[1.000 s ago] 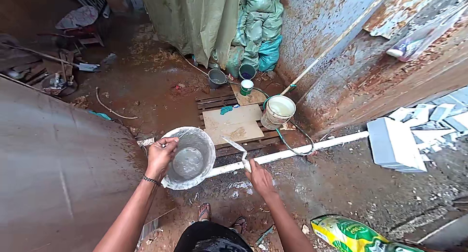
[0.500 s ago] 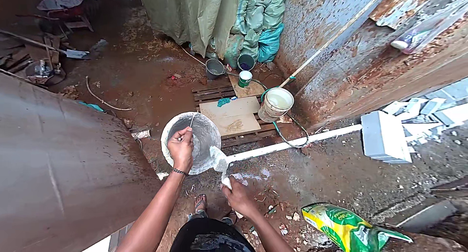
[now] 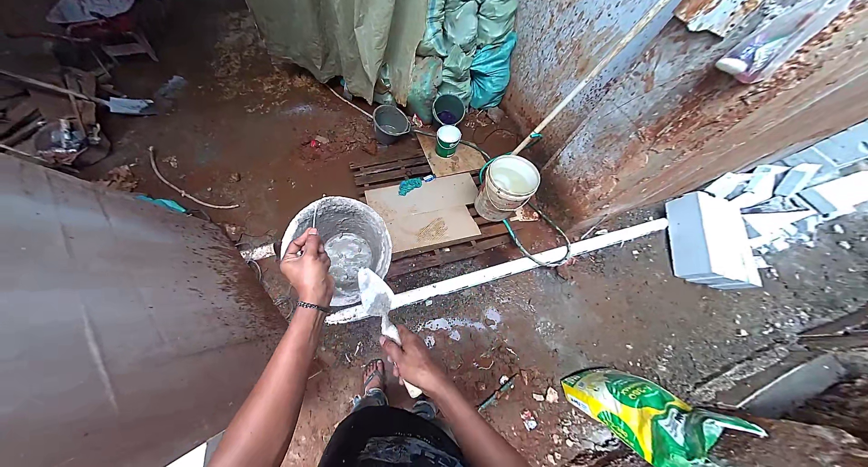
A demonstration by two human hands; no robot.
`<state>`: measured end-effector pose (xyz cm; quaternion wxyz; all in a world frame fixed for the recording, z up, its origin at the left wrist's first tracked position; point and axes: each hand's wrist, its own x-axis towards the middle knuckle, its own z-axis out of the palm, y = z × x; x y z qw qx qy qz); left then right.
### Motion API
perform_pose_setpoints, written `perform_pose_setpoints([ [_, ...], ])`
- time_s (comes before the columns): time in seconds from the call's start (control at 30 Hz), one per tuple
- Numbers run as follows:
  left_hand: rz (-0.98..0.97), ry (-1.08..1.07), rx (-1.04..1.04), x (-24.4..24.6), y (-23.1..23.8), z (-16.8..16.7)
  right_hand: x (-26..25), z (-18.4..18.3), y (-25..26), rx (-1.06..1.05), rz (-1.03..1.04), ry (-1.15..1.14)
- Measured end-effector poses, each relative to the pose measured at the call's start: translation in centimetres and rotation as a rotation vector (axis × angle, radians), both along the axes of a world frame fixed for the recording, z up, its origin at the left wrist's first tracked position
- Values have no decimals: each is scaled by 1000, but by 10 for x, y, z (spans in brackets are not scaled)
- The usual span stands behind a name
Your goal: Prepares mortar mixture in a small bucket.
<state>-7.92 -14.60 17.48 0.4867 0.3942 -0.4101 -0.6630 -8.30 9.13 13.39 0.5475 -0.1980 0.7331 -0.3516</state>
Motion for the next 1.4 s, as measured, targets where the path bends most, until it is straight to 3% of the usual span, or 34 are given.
perform_pose_setpoints([
  [0.13,-151,-225,-239,5,-9,-12,-5,9,11,9,232,-5],
  [0.3,-273,-595,-565,30,-34,-7,-49,29,87,-21,-254,120],
  [0.4,-293,-704,-727,37,-37,-11,-81,28,120,-51,-399,377],
  [0.5,-266,-622,-941,37,-40,-24,-111,31,132,-60,-261,685],
  [0.6,-301,-365,-1125,43,-44,-30,-126,49,119,17,-9,850],
  [0.77,-456,-133,-1146,50,-47,-21,-131,72,48,63,313,956],
  [1.03,-782,-18,-1176,54,-45,4,-156,83,-66,41,669,1131],
  [1.23,-614,-125,-1204,37,-60,-9,-187,87,-58,187,766,1053],
  [1.4,-452,-168,-1138,21,-58,-31,-162,42,-14,222,763,720],
])
